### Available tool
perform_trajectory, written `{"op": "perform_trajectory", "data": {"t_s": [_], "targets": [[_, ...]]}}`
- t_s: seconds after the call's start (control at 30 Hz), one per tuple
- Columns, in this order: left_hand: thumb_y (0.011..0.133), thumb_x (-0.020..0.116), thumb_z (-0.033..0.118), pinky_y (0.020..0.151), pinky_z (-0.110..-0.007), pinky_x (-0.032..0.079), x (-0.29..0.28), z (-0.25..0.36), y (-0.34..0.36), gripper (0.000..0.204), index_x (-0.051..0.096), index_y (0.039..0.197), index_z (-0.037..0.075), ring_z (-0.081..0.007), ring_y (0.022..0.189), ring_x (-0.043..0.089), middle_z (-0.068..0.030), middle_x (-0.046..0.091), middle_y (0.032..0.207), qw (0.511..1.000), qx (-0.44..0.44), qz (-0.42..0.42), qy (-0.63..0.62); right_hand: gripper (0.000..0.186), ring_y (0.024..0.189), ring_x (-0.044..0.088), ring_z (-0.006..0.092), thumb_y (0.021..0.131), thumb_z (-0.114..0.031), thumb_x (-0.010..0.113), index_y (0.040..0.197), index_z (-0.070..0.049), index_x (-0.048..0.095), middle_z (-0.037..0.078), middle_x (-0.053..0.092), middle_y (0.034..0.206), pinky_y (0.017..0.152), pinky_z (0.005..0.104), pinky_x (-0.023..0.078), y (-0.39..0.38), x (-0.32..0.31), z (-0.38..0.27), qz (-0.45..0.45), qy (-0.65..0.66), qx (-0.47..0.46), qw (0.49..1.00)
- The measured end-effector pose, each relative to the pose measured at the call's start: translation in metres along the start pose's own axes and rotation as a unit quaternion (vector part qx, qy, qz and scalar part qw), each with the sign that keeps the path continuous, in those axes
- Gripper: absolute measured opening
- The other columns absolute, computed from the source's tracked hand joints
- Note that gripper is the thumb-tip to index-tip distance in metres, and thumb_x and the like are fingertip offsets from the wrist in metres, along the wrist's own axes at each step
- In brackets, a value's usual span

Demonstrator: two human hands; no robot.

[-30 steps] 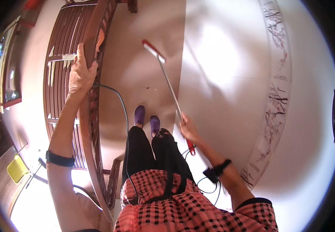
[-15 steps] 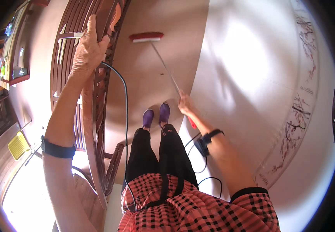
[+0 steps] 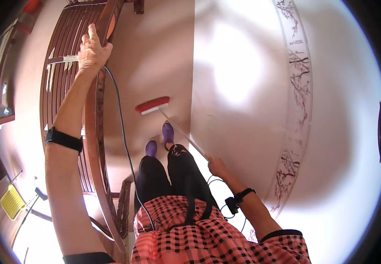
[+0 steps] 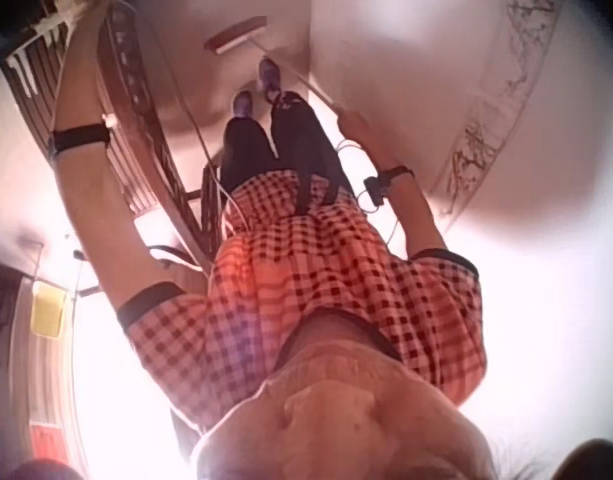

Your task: Sweeping the floor with a broom and dustpan.

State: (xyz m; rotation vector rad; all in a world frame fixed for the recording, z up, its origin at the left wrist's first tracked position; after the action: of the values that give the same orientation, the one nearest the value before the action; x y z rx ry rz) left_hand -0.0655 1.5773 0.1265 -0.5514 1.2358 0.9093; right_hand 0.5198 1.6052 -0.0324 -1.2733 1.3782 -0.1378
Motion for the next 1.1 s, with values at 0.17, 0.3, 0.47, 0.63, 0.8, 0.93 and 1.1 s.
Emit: {"op": "perform_trajectory", "data": {"t_s": [0.17, 0.3, 0.47, 0.63, 0.8, 0.93, 1.1], "targets": [[0.072, 0.058, 0.024, 0.088, -0.042, 0.04, 0.001, -0.016, -0.051, 0.077, 0.014, 0.131, 0.0, -0.04, 0.107, 0.045, -0.0297, 0.039, 0.117, 0.991, -0.034, -0.097, -0.083, 0.041, 0.083, 0.053, 0.0425, 0.077, -0.008, 0.047, 0.118, -0.004, 0.045, 0.027, 0.055, 0.089, 0.075, 0.0458, 0.042, -0.058, -0.009, 0.003, -0.033, 0.036, 0.045, 0.998], [0.074, 0.057, 0.022, 0.09, -0.043, 0.039, -0.006, -0.03, -0.103, 0.08, 0.009, 0.133, 0.0, -0.042, 0.111, 0.041, -0.0329, 0.032, 0.124, 0.989, -0.011, -0.123, -0.085, 0.042, 0.074, 0.056, 0.0396, 0.074, -0.008, 0.049, 0.116, -0.004, 0.047, 0.025, 0.057, 0.081, 0.069, 0.0443, 0.044, -0.076, -0.009, 0.003, 0.037, 0.131, 0.018, 0.991], [0.077, 0.054, 0.019, 0.089, -0.044, 0.039, -0.017, -0.031, -0.143, 0.075, 0.01, 0.134, 0.001, -0.0425, 0.109, 0.042, -0.0314, 0.033, 0.124, 0.982, -0.047, -0.158, -0.093, 0.041, 0.072, 0.057, 0.0378, 0.075, -0.009, 0.047, 0.116, -0.004, 0.048, 0.025, 0.056, 0.078, 0.065, 0.0422, 0.045, -0.013, -0.024, -0.003, 0.115, 0.237, 0.064, 0.963], [0.081, 0.052, 0.018, 0.08, -0.043, 0.045, -0.018, -0.035, -0.144, 0.067, 0.013, 0.133, 0.002, -0.041, 0.096, 0.053, -0.0312, 0.046, 0.112, 0.993, -0.009, -0.1, -0.067, 0.037, 0.081, 0.056, 0.0376, 0.083, -0.022, 0.048, 0.118, -0.009, 0.047, 0.022, 0.058, 0.087, 0.072, 0.0428, 0.045, 0.142, -0.077, -0.001, 0.215, 0.108, 0.063, 0.969], [0.081, 0.052, 0.016, 0.072, -0.042, 0.048, -0.022, -0.033, -0.144, 0.065, 0.017, 0.133, 0.002, -0.0396, 0.08, 0.059, -0.0259, 0.059, 0.085, 0.993, -0.009, -0.089, -0.074, 0.012, 0.071, 0.057, 0.0383, 0.078, -0.016, 0.047, 0.081, -0.005, 0.049, 0.02, 0.059, 0.077, 0.06, 0.0445, 0.045, 0.278, -0.152, -0.021, 0.14, 0.219, 0.097, 0.961], [0.081, 0.052, 0.017, 0.074, -0.043, 0.046, -0.019, -0.035, -0.144, 0.064, 0.019, 0.133, 0.003, -0.0394, 0.084, 0.058, -0.0273, 0.057, 0.093, 0.992, 0.006, -0.063, -0.105, 0.008, 0.059, 0.055, 0.0308, 0.078, -0.011, 0.045, 0.075, -0.004, 0.047, 0.015, 0.054, 0.066, 0.045, 0.0392, 0.041, 0.297, -0.146, -0.01, 0.122, 0.226, 0.067, 0.964], [0.082, 0.052, 0.022, 0.082, -0.046, 0.042, -0.02, -0.051, -0.148, 0.065, 0.017, 0.133, 0.003, -0.0415, 0.1, 0.05, -0.028, 0.044, 0.117, 0.995, -0.01, -0.066, -0.072, 0.029, 0.089, 0.054, 0.0401, 0.075, -0.011, 0.045, 0.101, 0.003, 0.047, 0.024, 0.056, 0.095, 0.079, 0.0433, 0.043, 0.233, -0.075, 0.002, 0.096, 0.093, 0.029, 0.991]]}}
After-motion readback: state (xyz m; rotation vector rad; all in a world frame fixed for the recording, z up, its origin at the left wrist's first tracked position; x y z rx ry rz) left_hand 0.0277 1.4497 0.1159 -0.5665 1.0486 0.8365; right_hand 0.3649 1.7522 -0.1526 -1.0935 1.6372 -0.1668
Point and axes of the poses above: each hand's wrist, its own y-axis towards the middle knuckle, its own x-axis out of the palm, z = x × y, the point moved 6 cm from there along y, towards the middle knuckle
